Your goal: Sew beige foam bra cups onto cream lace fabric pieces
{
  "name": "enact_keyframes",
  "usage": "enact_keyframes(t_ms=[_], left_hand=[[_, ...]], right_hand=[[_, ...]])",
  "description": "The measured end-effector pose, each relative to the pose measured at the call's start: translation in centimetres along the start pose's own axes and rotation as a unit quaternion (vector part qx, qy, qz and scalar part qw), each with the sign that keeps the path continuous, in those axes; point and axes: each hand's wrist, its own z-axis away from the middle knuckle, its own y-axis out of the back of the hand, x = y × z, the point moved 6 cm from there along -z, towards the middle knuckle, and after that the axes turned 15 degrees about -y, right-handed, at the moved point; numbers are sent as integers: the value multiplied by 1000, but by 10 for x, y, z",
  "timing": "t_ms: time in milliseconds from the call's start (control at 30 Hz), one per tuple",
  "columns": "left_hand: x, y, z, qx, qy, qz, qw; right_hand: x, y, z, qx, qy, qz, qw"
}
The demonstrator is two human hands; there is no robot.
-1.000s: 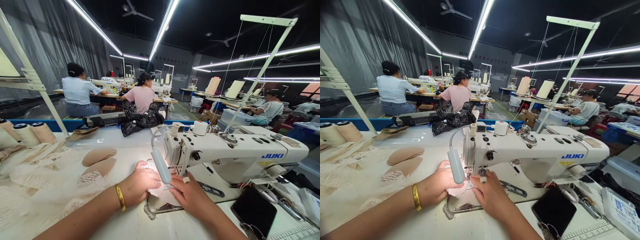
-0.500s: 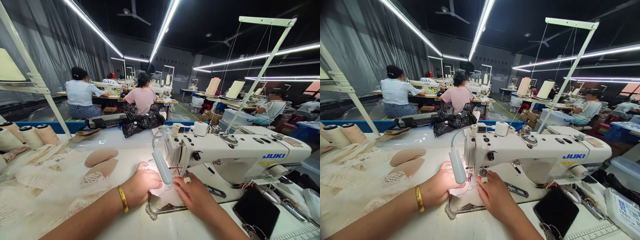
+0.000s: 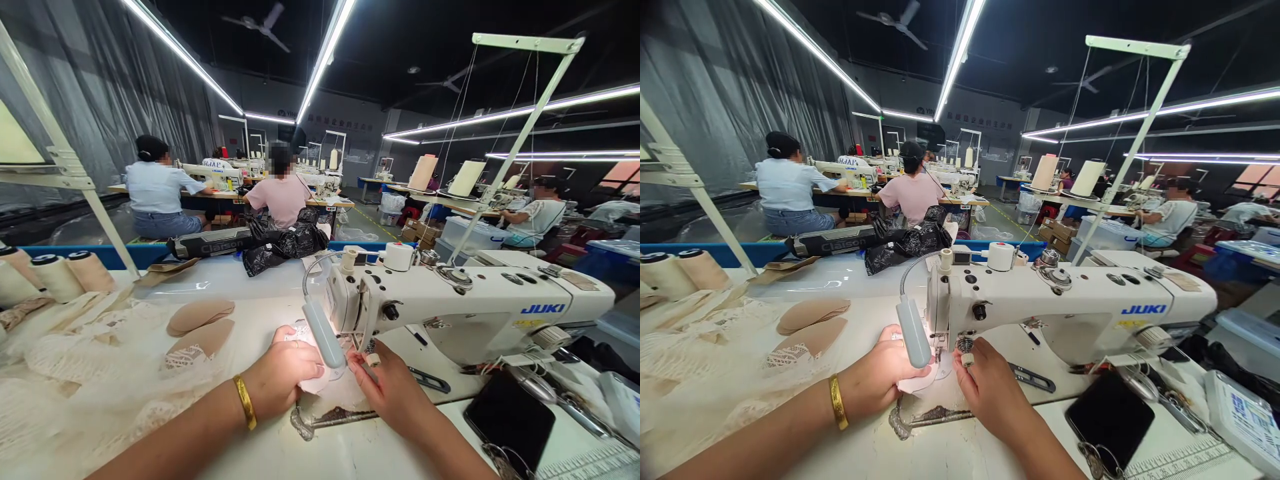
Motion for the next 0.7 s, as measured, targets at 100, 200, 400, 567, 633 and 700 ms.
enact_keyframes(t_ms=[100,200,400,567,633,700], left_hand=[[-1,-2,1,1,14,48,999],[-2,-2,1,1,26,80,996],[-2,1,0,2,35,114,993],[0,3,0,-6,39,79,996],[0,1,2,-9,45,63,997],[0,-1,3,-12,48,50,998]], right_hand=[[0,-1,1,5,17,6,1000],[2,-3,2,5,20,17,1000],[4,-3,2,7,21,23,999],[5,-6,3,-2,18,44,999],[6,-8,3,-2,18,47,999],[6,-7,4,5,19,45,999]])
